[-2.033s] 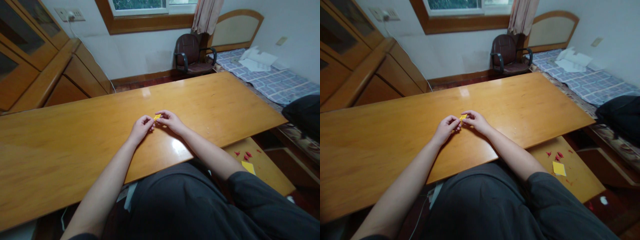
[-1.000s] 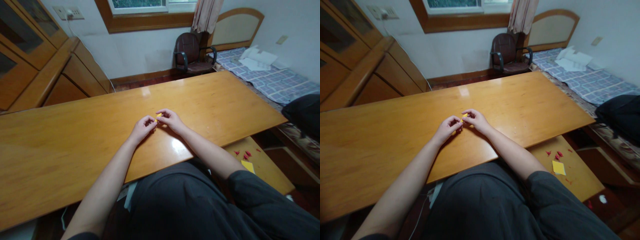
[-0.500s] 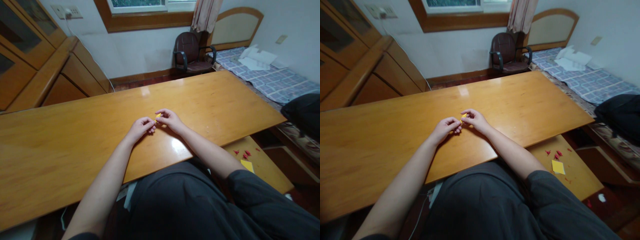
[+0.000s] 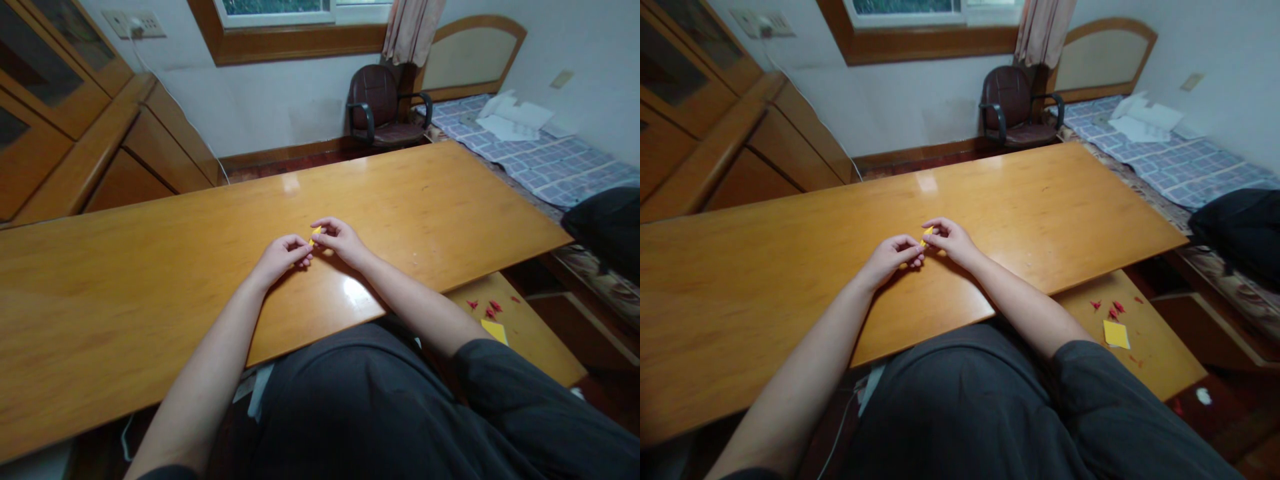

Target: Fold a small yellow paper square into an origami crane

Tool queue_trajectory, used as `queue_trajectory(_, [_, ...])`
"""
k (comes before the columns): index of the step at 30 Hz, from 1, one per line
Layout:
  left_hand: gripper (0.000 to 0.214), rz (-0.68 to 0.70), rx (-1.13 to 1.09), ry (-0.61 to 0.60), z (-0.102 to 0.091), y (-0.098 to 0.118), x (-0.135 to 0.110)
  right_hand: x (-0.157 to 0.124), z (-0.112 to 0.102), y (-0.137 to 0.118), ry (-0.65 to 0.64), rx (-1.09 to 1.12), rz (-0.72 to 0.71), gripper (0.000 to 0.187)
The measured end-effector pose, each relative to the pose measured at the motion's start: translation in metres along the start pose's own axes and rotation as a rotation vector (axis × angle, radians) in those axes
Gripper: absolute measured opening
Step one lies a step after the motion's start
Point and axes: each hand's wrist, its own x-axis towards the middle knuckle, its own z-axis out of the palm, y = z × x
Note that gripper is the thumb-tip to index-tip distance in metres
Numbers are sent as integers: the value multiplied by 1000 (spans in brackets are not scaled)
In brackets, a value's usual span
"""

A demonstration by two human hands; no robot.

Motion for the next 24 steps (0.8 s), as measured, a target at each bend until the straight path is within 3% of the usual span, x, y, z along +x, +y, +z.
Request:
queue_trajectory(8, [37, -39, -101, -35, -6, 0, -4, -1, 0, -1, -7, 28, 10, 39])
queue_trajectory(24, [39, -53, 18, -9, 0, 2, -1, -1, 2, -3, -38, -4, 24, 40])
